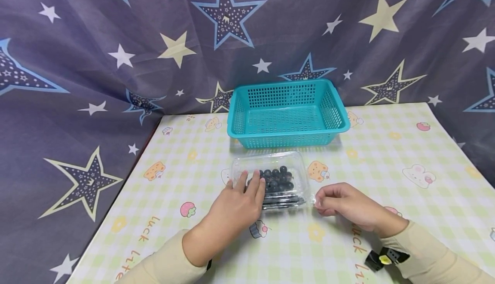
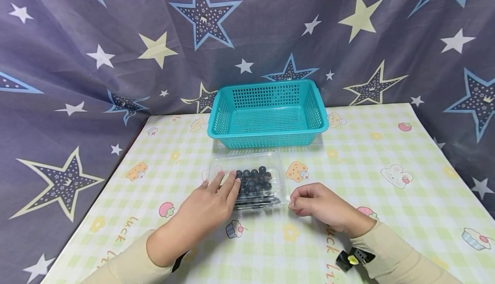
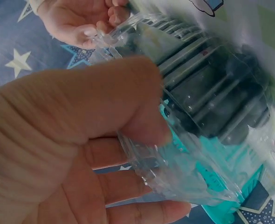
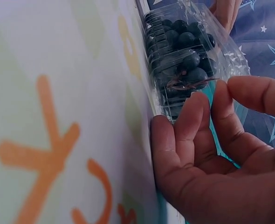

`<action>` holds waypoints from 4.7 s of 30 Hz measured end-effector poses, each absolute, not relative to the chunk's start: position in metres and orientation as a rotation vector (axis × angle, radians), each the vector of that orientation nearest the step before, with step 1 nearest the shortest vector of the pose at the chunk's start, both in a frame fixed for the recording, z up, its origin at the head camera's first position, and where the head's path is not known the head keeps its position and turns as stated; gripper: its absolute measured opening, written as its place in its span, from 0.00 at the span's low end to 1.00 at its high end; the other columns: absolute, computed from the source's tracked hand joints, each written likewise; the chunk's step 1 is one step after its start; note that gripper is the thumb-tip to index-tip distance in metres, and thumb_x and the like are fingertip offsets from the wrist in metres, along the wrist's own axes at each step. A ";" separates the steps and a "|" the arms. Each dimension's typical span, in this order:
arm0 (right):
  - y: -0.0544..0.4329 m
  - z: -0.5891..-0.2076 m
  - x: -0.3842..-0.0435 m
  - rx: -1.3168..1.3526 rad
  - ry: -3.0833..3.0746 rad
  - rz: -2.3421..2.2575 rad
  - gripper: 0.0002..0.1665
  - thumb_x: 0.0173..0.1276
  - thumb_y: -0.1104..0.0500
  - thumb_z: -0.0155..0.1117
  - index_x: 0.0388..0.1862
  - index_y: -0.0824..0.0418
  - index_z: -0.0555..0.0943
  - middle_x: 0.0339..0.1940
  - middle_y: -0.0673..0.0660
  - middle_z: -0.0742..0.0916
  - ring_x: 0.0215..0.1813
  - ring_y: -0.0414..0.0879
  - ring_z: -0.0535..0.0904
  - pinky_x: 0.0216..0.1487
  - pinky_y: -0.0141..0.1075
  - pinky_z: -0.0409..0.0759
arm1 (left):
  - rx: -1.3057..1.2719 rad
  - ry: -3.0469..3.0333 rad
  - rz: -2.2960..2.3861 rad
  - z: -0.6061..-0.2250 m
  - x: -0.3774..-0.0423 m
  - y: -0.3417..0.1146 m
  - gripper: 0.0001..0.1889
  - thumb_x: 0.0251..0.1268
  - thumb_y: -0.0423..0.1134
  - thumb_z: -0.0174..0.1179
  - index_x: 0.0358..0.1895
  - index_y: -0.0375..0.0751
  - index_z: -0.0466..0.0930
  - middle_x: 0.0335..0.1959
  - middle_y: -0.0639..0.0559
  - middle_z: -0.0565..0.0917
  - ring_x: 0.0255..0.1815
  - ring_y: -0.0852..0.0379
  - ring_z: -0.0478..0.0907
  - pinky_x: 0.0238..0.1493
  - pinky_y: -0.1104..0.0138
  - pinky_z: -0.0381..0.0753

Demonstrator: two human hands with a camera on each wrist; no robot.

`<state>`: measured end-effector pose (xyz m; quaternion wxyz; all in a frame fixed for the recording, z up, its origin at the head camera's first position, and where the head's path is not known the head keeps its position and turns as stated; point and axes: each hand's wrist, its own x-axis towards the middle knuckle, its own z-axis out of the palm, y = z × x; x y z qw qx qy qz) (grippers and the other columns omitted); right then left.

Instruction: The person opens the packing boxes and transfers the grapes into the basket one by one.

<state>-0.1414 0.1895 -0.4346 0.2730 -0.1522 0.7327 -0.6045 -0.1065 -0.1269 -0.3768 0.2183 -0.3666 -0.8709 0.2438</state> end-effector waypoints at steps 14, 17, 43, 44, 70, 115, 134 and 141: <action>0.190 -0.435 -0.142 -0.388 1.975 -1.625 0.10 0.73 0.63 0.57 0.40 0.72 0.79 0.43 0.60 0.86 0.52 0.50 0.87 0.54 0.41 0.86 | -1.019 -2.400 0.611 -0.376 -0.111 -0.130 0.19 0.75 0.37 0.57 0.64 0.40 0.82 0.63 0.43 0.84 0.60 0.44 0.85 0.43 0.57 0.90; 0.190 -0.435 -0.142 -0.387 1.977 -1.626 0.11 0.73 0.62 0.58 0.40 0.72 0.79 0.43 0.61 0.86 0.52 0.51 0.87 0.54 0.41 0.86 | -1.022 -2.379 0.588 -0.375 -0.111 -0.130 0.18 0.74 0.36 0.57 0.64 0.39 0.83 0.62 0.43 0.85 0.58 0.44 0.86 0.42 0.56 0.90; 0.191 -0.433 -0.142 -0.437 1.955 -1.614 0.12 0.75 0.61 0.58 0.40 0.72 0.79 0.45 0.62 0.86 0.52 0.52 0.87 0.57 0.43 0.85 | -1.107 -2.436 0.452 -0.350 -0.115 -0.131 0.28 0.57 0.42 0.66 0.62 0.35 0.82 0.59 0.42 0.86 0.54 0.43 0.88 0.33 0.53 0.88; 0.191 -0.433 -0.142 -0.440 1.956 -1.613 0.12 0.75 0.61 0.58 0.40 0.72 0.79 0.45 0.62 0.86 0.52 0.52 0.87 0.57 0.43 0.85 | -1.112 -2.442 0.448 -0.349 -0.115 -0.131 0.29 0.55 0.42 0.67 0.62 0.35 0.82 0.59 0.42 0.86 0.54 0.43 0.88 0.33 0.53 0.88; 0.190 -0.438 -0.143 -0.444 1.968 -1.596 0.12 0.75 0.61 0.59 0.39 0.72 0.79 0.45 0.64 0.85 0.52 0.54 0.86 0.57 0.43 0.85 | -1.087 -2.505 0.212 -0.330 -0.129 -0.133 0.20 0.50 0.36 0.62 0.51 0.40 0.81 0.47 0.50 0.88 0.40 0.50 0.86 0.25 0.58 0.81; 0.191 -0.433 -0.141 -0.448 1.962 -1.616 0.11 0.74 0.62 0.58 0.39 0.72 0.79 0.44 0.61 0.85 0.50 0.51 0.87 0.57 0.44 0.85 | -0.946 -2.407 0.019 -0.301 -0.154 -0.150 0.11 0.55 0.33 0.57 0.42 0.45 0.83 0.28 0.58 0.81 0.19 0.57 0.70 0.20 0.62 0.69; 0.190 -0.439 -0.142 -0.452 1.956 -1.610 0.11 0.75 0.62 0.57 0.40 0.72 0.79 0.45 0.62 0.85 0.51 0.52 0.86 0.58 0.47 0.84 | -0.842 -2.401 -0.081 -0.297 -0.170 -0.150 0.15 0.62 0.36 0.60 0.51 0.44 0.89 0.47 0.51 0.91 0.23 0.52 0.82 0.23 0.57 0.79; 0.190 -0.439 -0.142 -0.449 1.952 -1.615 0.11 0.74 0.62 0.58 0.40 0.72 0.79 0.44 0.62 0.85 0.51 0.52 0.86 0.58 0.46 0.85 | -0.763 -2.445 -0.165 -0.295 -0.174 -0.151 0.15 0.63 0.38 0.61 0.51 0.47 0.88 0.48 0.52 0.91 0.34 0.48 0.89 0.29 0.53 0.83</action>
